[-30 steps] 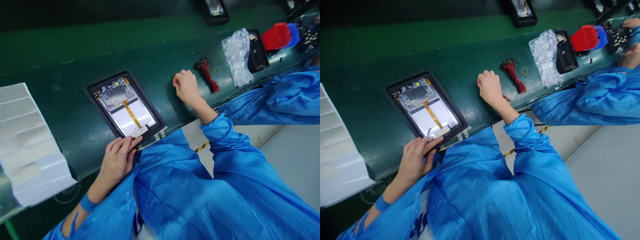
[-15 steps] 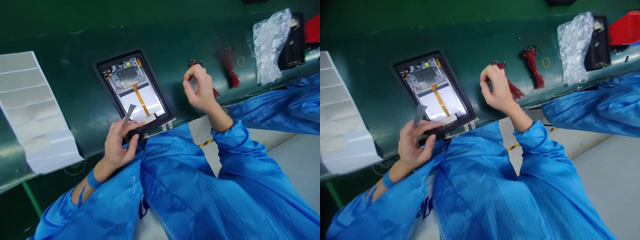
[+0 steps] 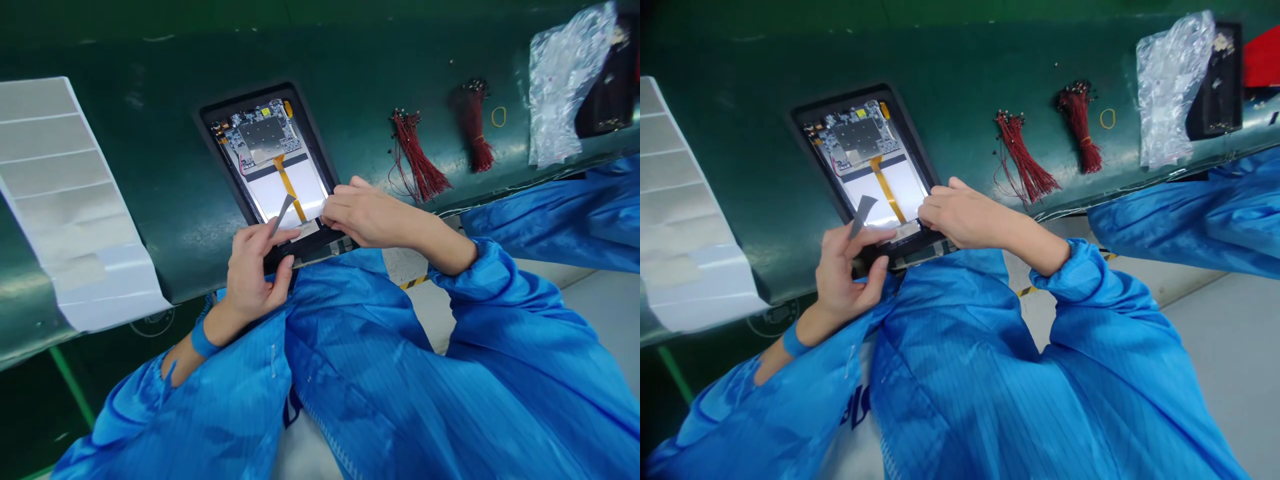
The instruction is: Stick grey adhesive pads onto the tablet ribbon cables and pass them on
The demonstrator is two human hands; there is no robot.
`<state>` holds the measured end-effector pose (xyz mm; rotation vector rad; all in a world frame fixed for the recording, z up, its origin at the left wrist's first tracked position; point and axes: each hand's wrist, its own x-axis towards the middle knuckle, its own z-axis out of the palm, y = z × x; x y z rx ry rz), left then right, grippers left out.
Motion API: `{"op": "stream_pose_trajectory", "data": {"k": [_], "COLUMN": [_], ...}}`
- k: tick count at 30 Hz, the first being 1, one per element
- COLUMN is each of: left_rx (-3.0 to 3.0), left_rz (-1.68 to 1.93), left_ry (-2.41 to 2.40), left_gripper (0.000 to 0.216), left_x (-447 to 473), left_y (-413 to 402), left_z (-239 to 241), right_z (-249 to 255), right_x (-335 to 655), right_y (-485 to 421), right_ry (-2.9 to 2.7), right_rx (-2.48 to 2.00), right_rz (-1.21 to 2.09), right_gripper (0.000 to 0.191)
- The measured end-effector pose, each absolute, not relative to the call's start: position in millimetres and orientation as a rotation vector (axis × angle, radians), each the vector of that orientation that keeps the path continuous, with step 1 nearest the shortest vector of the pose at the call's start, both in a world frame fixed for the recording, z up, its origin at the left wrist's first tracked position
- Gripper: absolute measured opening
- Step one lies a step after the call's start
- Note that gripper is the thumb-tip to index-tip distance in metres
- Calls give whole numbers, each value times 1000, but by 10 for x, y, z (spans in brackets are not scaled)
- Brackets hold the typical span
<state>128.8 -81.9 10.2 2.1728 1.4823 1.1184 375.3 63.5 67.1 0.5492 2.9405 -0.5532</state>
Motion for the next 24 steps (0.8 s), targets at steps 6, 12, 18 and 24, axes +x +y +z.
{"op": "stream_pose_trajectory", "data": {"k": [6,12,18,24], "left_rx": [2147,2166,2185,2226], "left_rz": [1188,1124,1073,1055], "left_ry": [1435,1459,1476,1420], "left_gripper": [80,80,80,80], "left_x": [1345,1351,1345,1383], "left_y": [-795,-803,-817,-795], "left_z": [111,91,62,69], "right_z": [662,600,566,533], "right_x": [3722,3707,3701,3721], "right_y": [623,592,555,524], "right_ry": [2967,3024,3062,3080], "right_rx": [496,503,496,496], "right_rz": [-481,-442,-377,-337], "right_gripper": [16,18,18,21]}}
